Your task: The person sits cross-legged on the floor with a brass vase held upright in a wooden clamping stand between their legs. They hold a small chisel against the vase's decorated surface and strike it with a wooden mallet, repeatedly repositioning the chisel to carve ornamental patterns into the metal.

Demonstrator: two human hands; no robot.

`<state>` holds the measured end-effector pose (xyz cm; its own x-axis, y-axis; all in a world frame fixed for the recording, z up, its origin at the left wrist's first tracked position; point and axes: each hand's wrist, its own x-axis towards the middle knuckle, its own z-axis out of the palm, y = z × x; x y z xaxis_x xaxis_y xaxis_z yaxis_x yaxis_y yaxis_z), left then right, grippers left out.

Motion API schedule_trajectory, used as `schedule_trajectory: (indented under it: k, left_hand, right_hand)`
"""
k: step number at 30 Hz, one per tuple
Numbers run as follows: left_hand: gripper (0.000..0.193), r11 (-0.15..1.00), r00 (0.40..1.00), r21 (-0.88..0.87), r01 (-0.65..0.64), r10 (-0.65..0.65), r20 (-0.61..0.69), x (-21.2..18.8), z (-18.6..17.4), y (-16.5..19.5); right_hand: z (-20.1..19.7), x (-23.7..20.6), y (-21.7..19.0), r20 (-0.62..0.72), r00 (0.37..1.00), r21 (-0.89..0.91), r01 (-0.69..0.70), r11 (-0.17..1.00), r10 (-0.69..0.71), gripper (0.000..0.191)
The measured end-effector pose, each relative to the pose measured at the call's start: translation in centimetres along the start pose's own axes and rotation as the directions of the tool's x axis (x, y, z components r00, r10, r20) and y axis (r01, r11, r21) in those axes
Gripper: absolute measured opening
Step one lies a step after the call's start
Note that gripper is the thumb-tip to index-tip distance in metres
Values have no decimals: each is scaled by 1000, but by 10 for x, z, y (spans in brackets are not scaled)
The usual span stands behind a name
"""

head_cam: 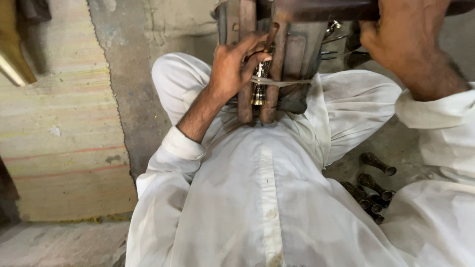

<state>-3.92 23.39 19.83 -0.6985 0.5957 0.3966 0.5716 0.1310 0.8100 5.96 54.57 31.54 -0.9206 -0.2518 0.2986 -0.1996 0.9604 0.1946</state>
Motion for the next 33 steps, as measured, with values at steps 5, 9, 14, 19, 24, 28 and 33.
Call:
schedule_trajectory:
  k: [5, 9, 14, 19, 24, 28, 33]
  left_hand:
    - [41, 998, 998, 17, 58, -58, 17, 0, -2, 2]
    - [43, 999, 1000, -40, 20, -20, 1, 0, 0, -1]
    - [43, 999, 998, -51, 14, -17, -59, -6, 6, -1]
    - [42, 999, 999, -38, 0, -2, -52, -5, 9, -3]
    - [41, 1000, 998, 20, 11, -10, -65, -8, 10, -8]
    - [33, 996, 992, -84, 7, -18, -128, -2, 12, -17]
    - [37, 988, 999, -153, -14, 9, -31, 5, -2, -27]
  right_hand:
    - [-8, -2, -2, 24, 999, 166, -52, 985, 48, 13]
    - [-13, -4, -2, 4, 999, 119, -35, 992, 35, 13]
    - [-15, -1, -3, -9, 1000, 52, -13, 999, 13, 13]
    - [-11, 6, -4, 26, 999, -33, 21, 999, -20, 12]
    - [-13, 12, -5, 29, 996, -238, 89, 967, -85, 9]
    - [-21, 16, -6, 100, 995, -113, -16, 993, 27, 20]
    - [-29, 20, -15, 168, 982, 225, -119, 967, 81, 22]
